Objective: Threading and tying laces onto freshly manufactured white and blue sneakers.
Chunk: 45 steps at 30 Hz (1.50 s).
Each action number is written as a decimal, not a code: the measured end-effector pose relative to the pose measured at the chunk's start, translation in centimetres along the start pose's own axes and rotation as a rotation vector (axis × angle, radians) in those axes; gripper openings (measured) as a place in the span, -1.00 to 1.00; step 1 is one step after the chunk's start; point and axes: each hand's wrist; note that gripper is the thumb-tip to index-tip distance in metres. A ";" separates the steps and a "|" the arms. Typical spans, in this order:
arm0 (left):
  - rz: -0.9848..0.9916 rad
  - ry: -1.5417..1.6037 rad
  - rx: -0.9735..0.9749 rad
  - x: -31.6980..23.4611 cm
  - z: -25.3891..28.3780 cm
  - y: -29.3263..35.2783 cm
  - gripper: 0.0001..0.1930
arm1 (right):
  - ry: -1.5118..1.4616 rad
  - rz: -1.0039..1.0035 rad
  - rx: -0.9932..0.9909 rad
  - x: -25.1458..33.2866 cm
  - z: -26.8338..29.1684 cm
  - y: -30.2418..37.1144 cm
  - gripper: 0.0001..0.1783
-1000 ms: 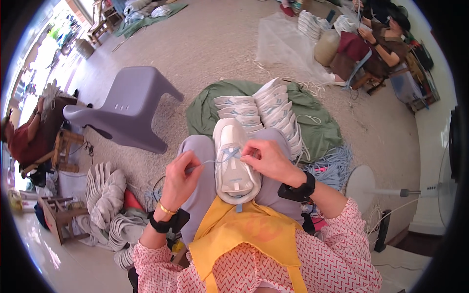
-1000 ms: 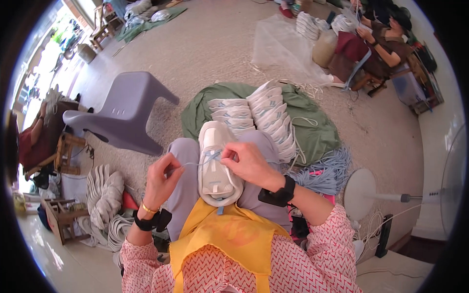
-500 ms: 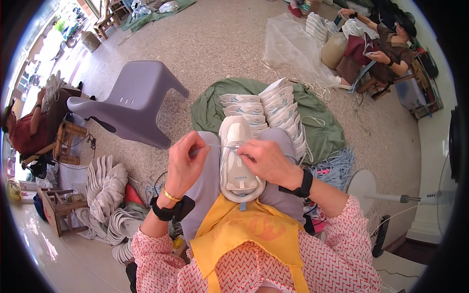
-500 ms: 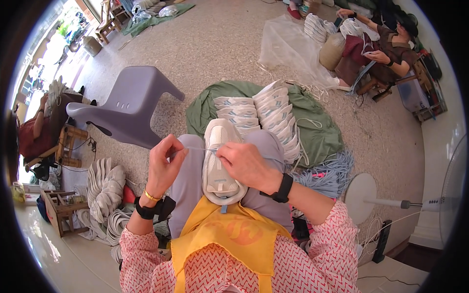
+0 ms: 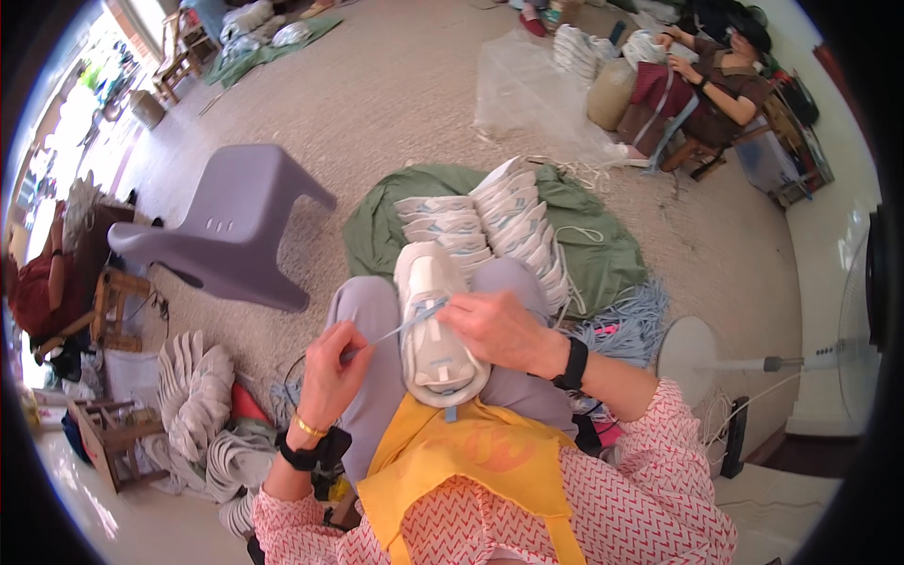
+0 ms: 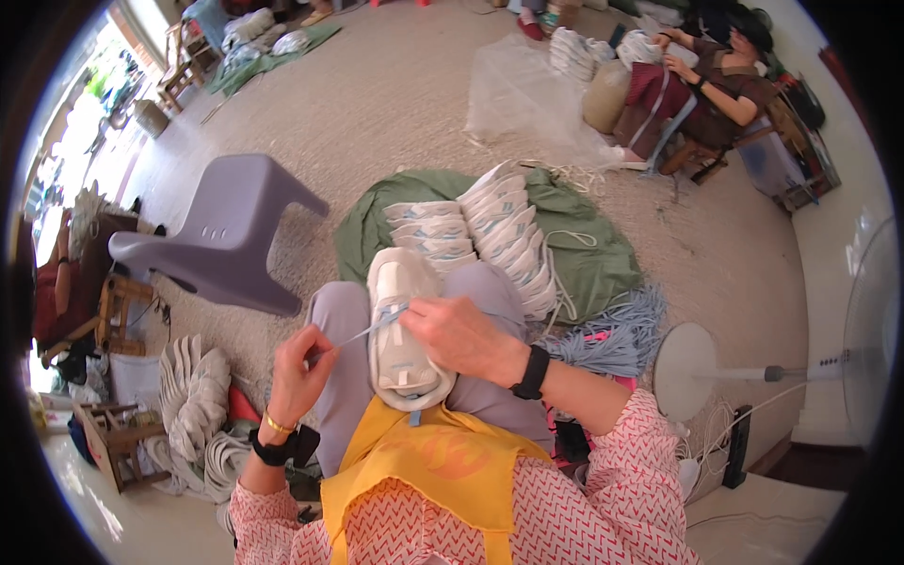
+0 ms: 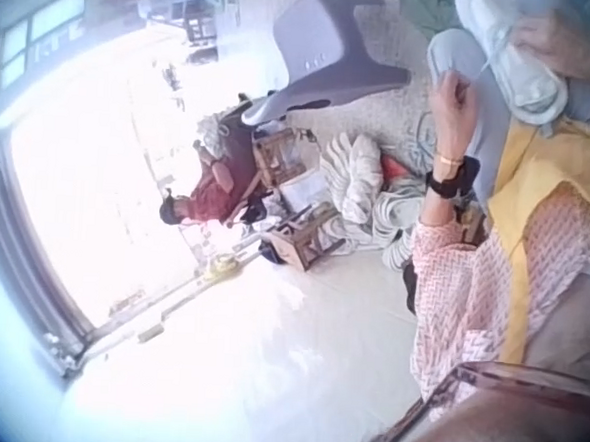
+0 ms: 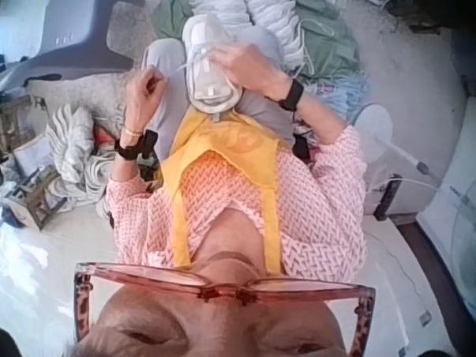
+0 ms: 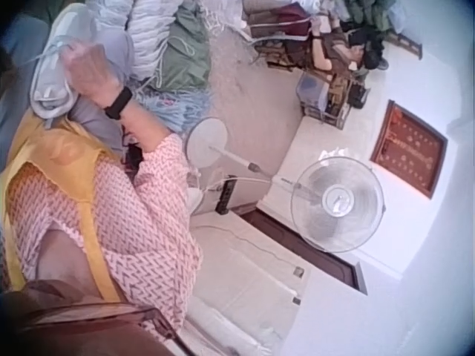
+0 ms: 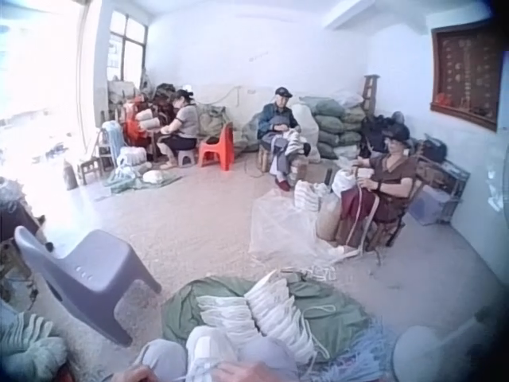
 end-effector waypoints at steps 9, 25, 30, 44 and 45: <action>-0.010 -0.012 0.014 0.0 -0.3 0.5 -0.85 | 0.035 -0.073 -0.047 -0.7 0.0 3.0 -0.89; -0.089 -0.246 -0.003 0.7 2.6 1.5 -0.85 | 0.083 -0.261 -0.241 -1.7 5.0 9.7 -0.84; 0.003 -0.369 -0.028 3.4 4.2 3.4 -0.82 | 0.183 -0.412 -0.242 -2.7 6.9 13.3 -0.82; 0.037 -0.482 -0.120 13.3 8.8 6.3 -0.83 | 0.191 -0.653 -0.416 -6.8 9.3 21.7 -0.85; 0.007 -0.464 -0.107 11.7 9.3 5.6 -0.83 | 0.186 -0.651 -0.427 -7.0 9.5 22.2 -0.85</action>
Point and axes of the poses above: each hand's wrist, its own y-axis away from the middle knuckle, its own z-axis out of the back of the hand, x = y × z, and after that the axes turned 7 degrees about -y, right-handed
